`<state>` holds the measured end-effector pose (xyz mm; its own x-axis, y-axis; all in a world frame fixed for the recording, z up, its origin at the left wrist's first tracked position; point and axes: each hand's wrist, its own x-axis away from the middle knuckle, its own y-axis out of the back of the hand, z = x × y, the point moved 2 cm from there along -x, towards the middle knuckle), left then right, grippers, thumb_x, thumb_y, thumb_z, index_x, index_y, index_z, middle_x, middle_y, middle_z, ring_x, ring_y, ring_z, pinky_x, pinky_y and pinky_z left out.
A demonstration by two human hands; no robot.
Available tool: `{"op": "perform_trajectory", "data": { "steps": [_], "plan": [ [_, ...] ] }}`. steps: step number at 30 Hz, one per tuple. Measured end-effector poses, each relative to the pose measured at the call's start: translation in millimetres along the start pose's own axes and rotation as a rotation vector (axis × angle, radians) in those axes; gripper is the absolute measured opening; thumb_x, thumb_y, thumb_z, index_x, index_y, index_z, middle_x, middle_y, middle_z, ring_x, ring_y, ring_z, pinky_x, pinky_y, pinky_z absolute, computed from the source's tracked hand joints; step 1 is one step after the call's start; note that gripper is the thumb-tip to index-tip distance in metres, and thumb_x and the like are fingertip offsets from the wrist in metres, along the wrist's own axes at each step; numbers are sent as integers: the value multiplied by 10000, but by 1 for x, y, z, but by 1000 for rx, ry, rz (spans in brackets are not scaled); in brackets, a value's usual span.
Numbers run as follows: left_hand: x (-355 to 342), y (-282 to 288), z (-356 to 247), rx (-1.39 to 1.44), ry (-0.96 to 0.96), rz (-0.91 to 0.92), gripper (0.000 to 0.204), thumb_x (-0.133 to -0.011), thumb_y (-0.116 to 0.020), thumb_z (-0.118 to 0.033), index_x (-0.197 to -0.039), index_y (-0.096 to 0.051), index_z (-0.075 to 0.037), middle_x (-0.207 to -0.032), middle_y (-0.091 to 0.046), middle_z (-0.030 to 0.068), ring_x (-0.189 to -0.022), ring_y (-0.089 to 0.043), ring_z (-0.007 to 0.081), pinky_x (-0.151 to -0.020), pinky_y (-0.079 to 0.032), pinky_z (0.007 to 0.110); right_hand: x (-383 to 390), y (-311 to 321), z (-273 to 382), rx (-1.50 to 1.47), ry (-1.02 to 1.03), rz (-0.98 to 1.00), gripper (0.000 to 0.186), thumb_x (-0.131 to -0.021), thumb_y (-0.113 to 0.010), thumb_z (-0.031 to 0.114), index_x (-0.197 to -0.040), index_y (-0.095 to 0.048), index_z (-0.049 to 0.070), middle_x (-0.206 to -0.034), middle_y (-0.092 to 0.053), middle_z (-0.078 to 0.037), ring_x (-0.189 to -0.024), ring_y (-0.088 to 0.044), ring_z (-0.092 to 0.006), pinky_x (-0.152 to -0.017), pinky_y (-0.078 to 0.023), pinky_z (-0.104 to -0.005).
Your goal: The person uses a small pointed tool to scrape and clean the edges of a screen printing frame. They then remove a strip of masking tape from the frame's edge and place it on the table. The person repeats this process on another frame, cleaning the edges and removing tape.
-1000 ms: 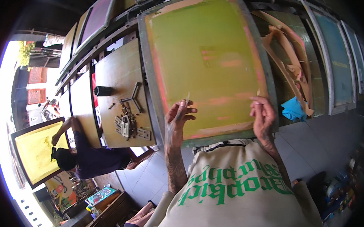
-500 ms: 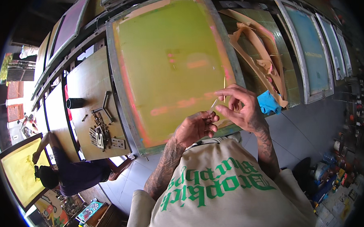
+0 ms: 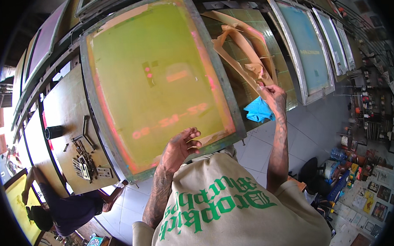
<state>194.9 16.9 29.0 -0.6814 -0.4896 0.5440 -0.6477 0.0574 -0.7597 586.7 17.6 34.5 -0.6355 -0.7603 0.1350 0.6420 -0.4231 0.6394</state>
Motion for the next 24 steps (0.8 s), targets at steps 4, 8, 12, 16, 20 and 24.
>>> {"op": "perform_trajectory", "data": {
  "steps": [4, 8, 12, 16, 20, 24],
  "plan": [
    [-1, 11, 3, 20, -27, 1, 284, -1021, -547, -309, -1182, -582, -78, -1136, -599, 37, -932, -622, 203, -801, -512, 353, -40, -20, -69, 156, 144, 82, 184, -788, -755, 138, -792, -708, -40, -803, -744, -138, -723, -707, -206, -685, -541, -330],
    [3, 14, 0, 26, -84, -26, 283, -1026, -536, -277, -1211, -572, -67, -1147, -596, 39, -943, -612, 197, -816, -511, 345, -47, -27, -78, 314, 97, 67, 297, -739, -808, 217, -845, -717, -45, -695, -697, -127, -642, -662, -210, -613, -522, -331],
    [4, 19, -3, 76, -139, -52, 289, -1018, -536, -276, -1223, -569, -75, -1144, -606, 28, -943, -611, 184, -814, -509, 337, -39, -22, -57, 476, 279, -42, 348, -726, -783, 239, -951, -726, -21, -760, -709, -170, -745, -686, -350, -737, -529, -409],
    [8, 19, -5, 70, -161, -102, 284, -997, -565, -310, -1195, -582, -107, -1113, -620, -6, -917, -612, 150, -806, -503, 320, -23, -17, -37, 381, 251, -32, 437, -733, -793, 230, -1089, -703, -7, -809, -706, -167, -717, -672, -328, -734, -521, -415],
    [14, 22, -7, 78, -205, -135, 275, -1003, -558, -306, -1197, -583, -112, -1118, -618, -7, -926, -610, 151, -811, -503, 321, -18, -5, -44, 273, 222, -48, 358, -761, -789, 162, -1079, -709, 17, -742, -667, -121, -722, -676, -230, -704, -528, -374],
    [12, 39, -7, 100, -209, -139, 276, -1008, -551, -305, -1206, -576, -115, -1135, -609, -4, -939, -608, 155, -816, -506, 317, -17, 0, -47, 178, 191, -170, 260, -777, -793, 166, -988, -725, 29, -717, -667, -88, -668, -650, -219, -683, -521, -355]
  ]
}}
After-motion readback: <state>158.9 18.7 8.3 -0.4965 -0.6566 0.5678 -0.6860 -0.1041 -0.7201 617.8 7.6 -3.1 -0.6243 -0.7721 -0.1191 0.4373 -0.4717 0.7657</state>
